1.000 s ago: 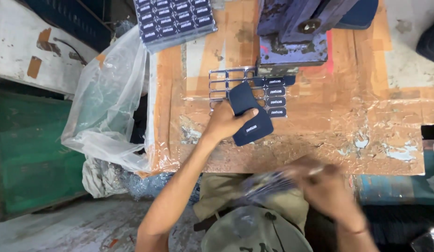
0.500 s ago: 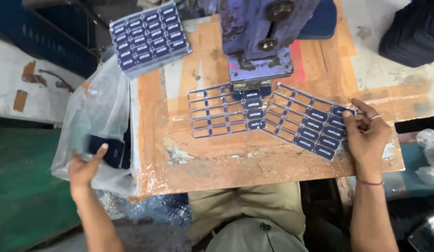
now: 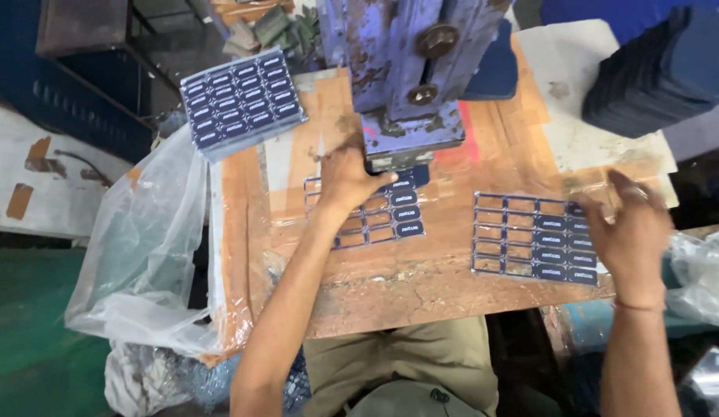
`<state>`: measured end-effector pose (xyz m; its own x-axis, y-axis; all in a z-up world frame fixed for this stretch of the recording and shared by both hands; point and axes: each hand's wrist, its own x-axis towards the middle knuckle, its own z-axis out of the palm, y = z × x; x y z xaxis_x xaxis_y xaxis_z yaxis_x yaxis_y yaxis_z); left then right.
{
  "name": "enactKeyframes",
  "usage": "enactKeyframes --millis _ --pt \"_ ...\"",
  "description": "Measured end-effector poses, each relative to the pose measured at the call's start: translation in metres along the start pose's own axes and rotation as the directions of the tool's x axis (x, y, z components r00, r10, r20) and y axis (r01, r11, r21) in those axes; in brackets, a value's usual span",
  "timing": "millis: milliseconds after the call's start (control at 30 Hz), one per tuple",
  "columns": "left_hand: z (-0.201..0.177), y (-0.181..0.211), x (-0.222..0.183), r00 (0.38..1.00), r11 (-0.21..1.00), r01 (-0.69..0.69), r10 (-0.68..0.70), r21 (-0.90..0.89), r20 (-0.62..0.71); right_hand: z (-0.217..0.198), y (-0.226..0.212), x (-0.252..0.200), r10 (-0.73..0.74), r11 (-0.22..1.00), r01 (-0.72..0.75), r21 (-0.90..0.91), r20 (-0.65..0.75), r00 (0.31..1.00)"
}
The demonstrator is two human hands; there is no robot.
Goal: Using a machine to press brand labels or logos onto small fabric components.
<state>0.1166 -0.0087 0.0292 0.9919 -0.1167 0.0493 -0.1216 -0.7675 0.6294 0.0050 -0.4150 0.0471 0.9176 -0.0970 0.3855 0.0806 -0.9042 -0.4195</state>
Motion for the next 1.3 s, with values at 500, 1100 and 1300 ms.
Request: enactKeyframes --millis 500,1100,1300 --pt "-0.075 -0.130 -0.173 0.984 0.817 0.176 -0.130 -0.549 0.122 0.156 -0.007 0.188 -0.548 0.833 0.550 -0.062 0.044 0.835" --pt "-0.077 -0.057 -0.138 0.956 0.976 0.157 -0.113 0.148 -0.270 0.060 -0.151 -0.069 -0.471 0.864 0.503 -0.022 0.316 0.823" --pt "0.024 -0.028 -0.100 0.917 0.897 -0.295 0.362 0.329 -0.165 0.095 -0.149 0.011 -0.608 0.790 0.605 0.102 0.262 0.750"
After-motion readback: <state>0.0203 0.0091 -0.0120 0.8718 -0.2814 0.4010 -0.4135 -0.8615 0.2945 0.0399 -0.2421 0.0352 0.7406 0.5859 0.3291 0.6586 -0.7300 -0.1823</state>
